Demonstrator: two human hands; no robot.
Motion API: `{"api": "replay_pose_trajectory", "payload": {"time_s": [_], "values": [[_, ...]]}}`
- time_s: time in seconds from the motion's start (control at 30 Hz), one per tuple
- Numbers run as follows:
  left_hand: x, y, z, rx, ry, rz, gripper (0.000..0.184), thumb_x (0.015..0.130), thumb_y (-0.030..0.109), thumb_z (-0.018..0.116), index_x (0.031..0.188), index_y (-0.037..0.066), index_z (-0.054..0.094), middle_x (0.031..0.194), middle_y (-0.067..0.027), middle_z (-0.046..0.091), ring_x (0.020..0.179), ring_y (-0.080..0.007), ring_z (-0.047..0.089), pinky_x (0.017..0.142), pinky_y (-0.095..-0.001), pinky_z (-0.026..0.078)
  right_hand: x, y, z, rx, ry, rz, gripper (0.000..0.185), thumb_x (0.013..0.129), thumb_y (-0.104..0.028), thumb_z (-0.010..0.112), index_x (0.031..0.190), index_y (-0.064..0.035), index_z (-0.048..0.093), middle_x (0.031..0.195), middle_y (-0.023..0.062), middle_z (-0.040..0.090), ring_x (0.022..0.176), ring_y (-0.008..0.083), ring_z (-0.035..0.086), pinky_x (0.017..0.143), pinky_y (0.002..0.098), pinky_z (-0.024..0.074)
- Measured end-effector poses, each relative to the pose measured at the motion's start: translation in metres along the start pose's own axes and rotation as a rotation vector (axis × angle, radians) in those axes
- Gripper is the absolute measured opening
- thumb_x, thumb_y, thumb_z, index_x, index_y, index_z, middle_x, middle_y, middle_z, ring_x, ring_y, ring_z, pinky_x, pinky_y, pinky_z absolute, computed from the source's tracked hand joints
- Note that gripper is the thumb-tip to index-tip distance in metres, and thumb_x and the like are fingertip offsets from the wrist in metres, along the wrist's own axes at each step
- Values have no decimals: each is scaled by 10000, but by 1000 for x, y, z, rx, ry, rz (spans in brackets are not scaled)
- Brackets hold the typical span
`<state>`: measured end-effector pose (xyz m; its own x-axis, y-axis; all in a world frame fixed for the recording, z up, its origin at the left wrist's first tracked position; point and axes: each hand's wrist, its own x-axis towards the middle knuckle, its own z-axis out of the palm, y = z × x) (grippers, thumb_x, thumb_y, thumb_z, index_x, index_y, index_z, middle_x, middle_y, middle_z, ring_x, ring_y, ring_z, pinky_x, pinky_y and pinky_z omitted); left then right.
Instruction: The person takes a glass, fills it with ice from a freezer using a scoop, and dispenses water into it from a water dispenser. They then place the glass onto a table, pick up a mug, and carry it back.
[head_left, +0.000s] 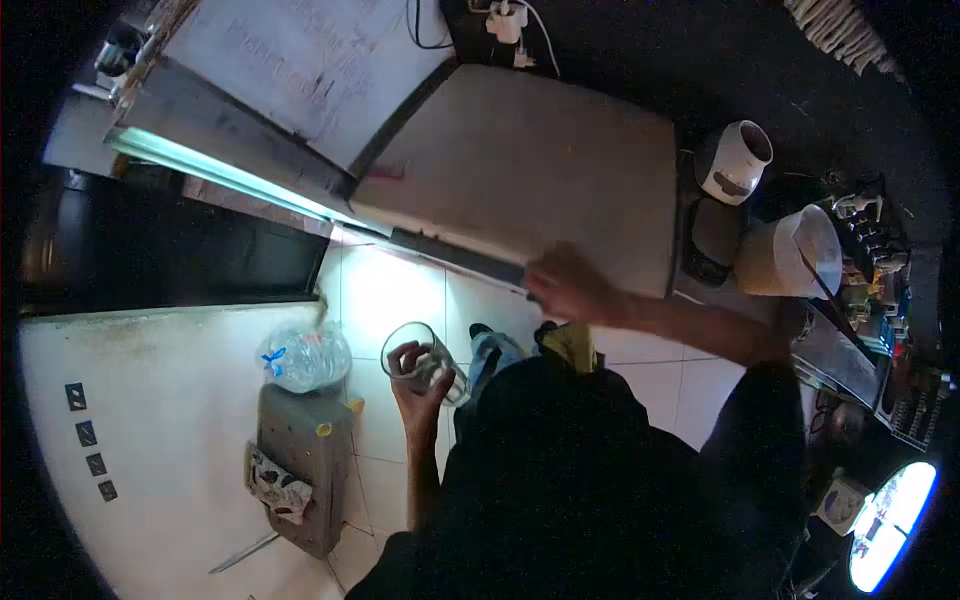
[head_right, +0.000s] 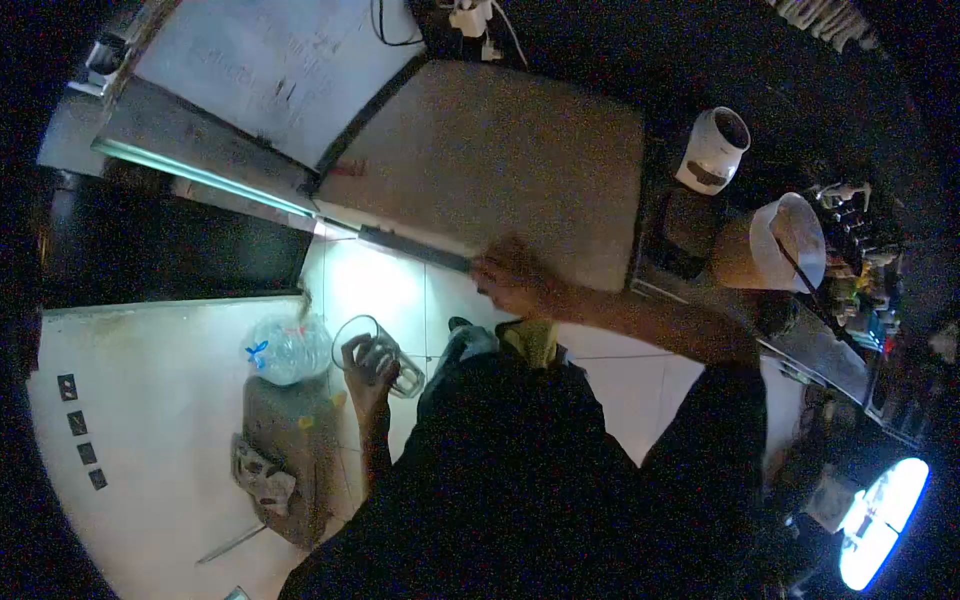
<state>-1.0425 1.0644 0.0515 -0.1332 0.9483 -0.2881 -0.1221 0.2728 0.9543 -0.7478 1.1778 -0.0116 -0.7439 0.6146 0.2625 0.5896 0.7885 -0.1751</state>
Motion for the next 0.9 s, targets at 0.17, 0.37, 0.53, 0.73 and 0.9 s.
{"api": "replay_pose_trajectory", "payload": {"time_s": [0.17, 0.37, 0.53, 0.73, 0.9], "values": [[28, -3, -33, -44, -49, 42, 667, 764, 12, 785, 1297, 42, 385, 1177, -138, 555, 1118, -230, 577, 939, -350, 499, 32, 1, -131, 62, 65, 448, 503, 775, -280, 758, 1189, -73, 560, 1232, 180, 542, 1250, 396, 438, 1057, 576, 365], [63, 2, -55, -79, -169, 18, 681, 745, 6, 804, 1288, 51, 395, 1153, -135, 575, 1087, -208, 585, 918, -332, 497, 45, 39, -190, -169, 290, 544, 484, 842, -256, 741, 1247, -81, 541, 1240, 177, 563, 1230, 391, 492, 1053, 467, 405], [87, 4, -75, 6, -266, 7, 681, 738, 7, 807, 1284, 61, 404, 1150, -141, 578, 1062, -205, 586, 897, -332, 507, 62, 78, -216, -200, 474, 629, 443, 877, -245, 714, 1239, -51, 547, 1159, 175, 587, 1103, 369, 553, 986, 437, 440], [102, 2, -90, 4, -282, 11, 678, 728, -7, 805, 1274, 61, 410, 1147, -146, 579, 1050, -202, 580, 900, -332, 506, 66, 131, -245, -189, 616, 630, 388, 934, -311, 687, 1254, -109, 601, 1228, 138, 645, 1105, 245, 633, 944, 372, 484], [101, 7, -83, -2, -191, -33, 678, 724, -28, 803, 1271, 66, 413, 1143, -137, 579, 1040, -193, 581, 885, -320, 505, 86, 165, -265, 195, 639, 500, 293, 1001, -46, 559, 1288, -34, 504, 970, 110, 601, 747, 162, 580, 683, 285, 494]]}}
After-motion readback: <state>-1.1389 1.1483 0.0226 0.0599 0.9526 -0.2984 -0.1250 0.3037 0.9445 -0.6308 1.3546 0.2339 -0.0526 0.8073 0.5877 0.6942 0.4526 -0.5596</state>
